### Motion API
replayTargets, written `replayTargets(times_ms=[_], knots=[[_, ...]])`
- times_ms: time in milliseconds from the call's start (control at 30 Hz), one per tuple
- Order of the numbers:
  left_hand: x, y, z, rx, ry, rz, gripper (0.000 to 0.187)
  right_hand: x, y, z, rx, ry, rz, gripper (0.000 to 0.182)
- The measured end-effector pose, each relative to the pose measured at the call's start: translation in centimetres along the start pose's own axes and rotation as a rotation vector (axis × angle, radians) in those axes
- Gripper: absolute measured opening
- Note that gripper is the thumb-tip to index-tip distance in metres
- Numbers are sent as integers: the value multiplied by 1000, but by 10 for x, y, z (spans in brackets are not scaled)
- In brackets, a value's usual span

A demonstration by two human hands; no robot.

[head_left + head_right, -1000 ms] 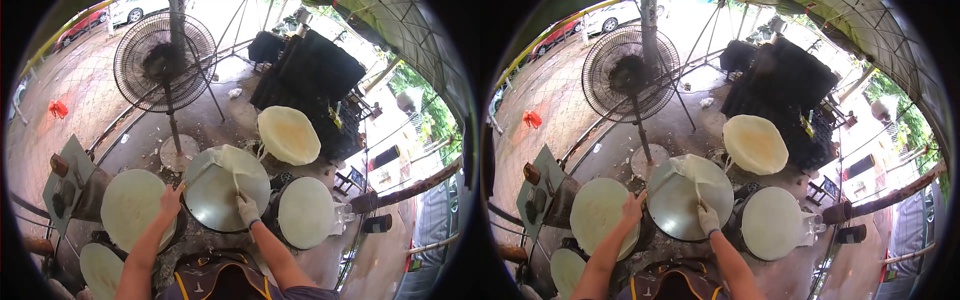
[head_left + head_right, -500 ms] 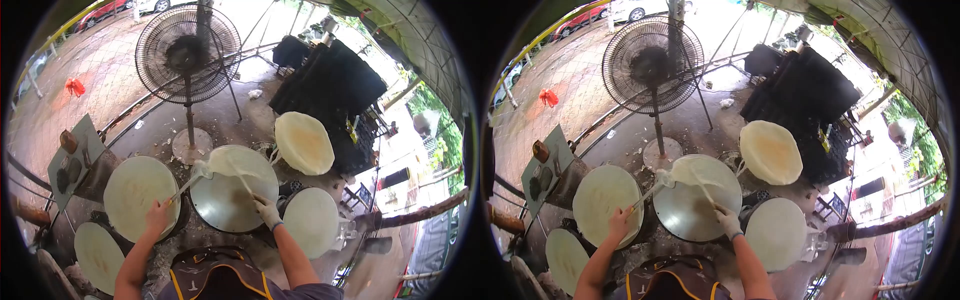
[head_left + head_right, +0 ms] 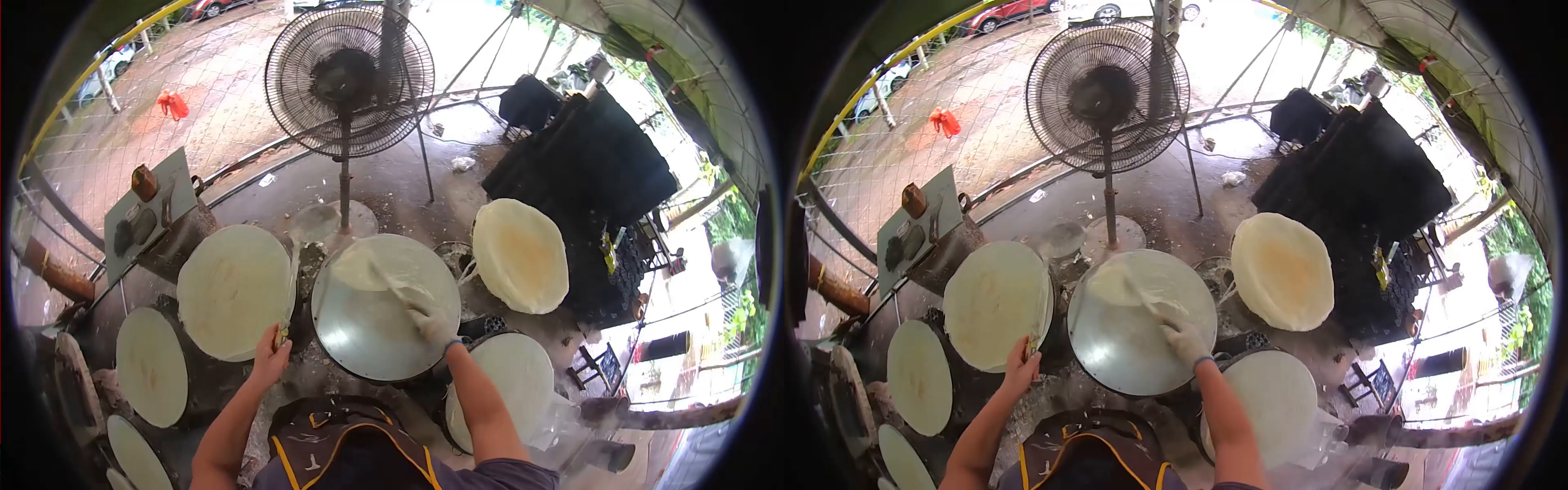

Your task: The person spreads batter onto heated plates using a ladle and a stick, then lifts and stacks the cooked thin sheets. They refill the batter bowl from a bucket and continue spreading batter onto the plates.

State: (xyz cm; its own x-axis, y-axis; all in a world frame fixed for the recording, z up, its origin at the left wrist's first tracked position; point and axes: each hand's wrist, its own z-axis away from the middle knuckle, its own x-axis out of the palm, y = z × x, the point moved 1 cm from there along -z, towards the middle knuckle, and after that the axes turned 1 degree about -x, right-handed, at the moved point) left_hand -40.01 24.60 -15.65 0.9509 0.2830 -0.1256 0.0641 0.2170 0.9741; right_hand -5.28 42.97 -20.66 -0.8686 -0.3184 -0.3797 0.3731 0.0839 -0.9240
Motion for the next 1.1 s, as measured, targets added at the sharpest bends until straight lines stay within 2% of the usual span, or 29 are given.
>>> replayTargets(times_ms=[67, 167, 267, 300, 400, 500, 600, 633, 700, 800, 933, 967, 1067, 1100], knots=[[15, 19, 13, -118, -66, 185, 41, 9, -29, 4, 546, -340, -170, 34], [20, 40, 39, -192, -4, 381, 39, -4, -4, 23, 482, -410, -203, 37], [15, 32, 63, -215, 128, 410, 37, -24, 20, -3, 526, -108, -306, 36], [13, 28, 69, -208, 157, 445, 35, -22, 17, -18, 517, -65, -364, 34], [14, 33, 90, -255, 300, 483, 31, -4, -4, -26, 698, -488, -179, 34], [7, 19, 115, -254, 354, 491, 28, -23, -4, 15, 873, -783, -249, 33], [7, 12, 131, -277, 410, 525, 27, -60, 15, 20, 595, -691, -374, 36], [9, 10, 136, -285, 425, 540, 27, -58, 27, 5, 687, -599, -513, 40], [12, 8, 142, -277, 433, 570, 27, -45, 11, -35, 616, -411, -505, 41], [19, 7, 151, -276, 453, 581, 26, -23, 5, -52, 667, -753, -217, 42], [23, 4, 164, -269, 449, 589, 27, -47, 30, 6, 842, -913, -262, 34], [25, 4, 167, -272, 460, 595, 27, -64, 36, 12, 806, -851, -357, 31], [33, 4, 176, -284, 469, 612, 27, -66, 57, -20, 778, -214, -398, 30], [37, 3, 179, -285, 466, 618, 28, -63, 44, -21, 738, -267, -322, 30]])
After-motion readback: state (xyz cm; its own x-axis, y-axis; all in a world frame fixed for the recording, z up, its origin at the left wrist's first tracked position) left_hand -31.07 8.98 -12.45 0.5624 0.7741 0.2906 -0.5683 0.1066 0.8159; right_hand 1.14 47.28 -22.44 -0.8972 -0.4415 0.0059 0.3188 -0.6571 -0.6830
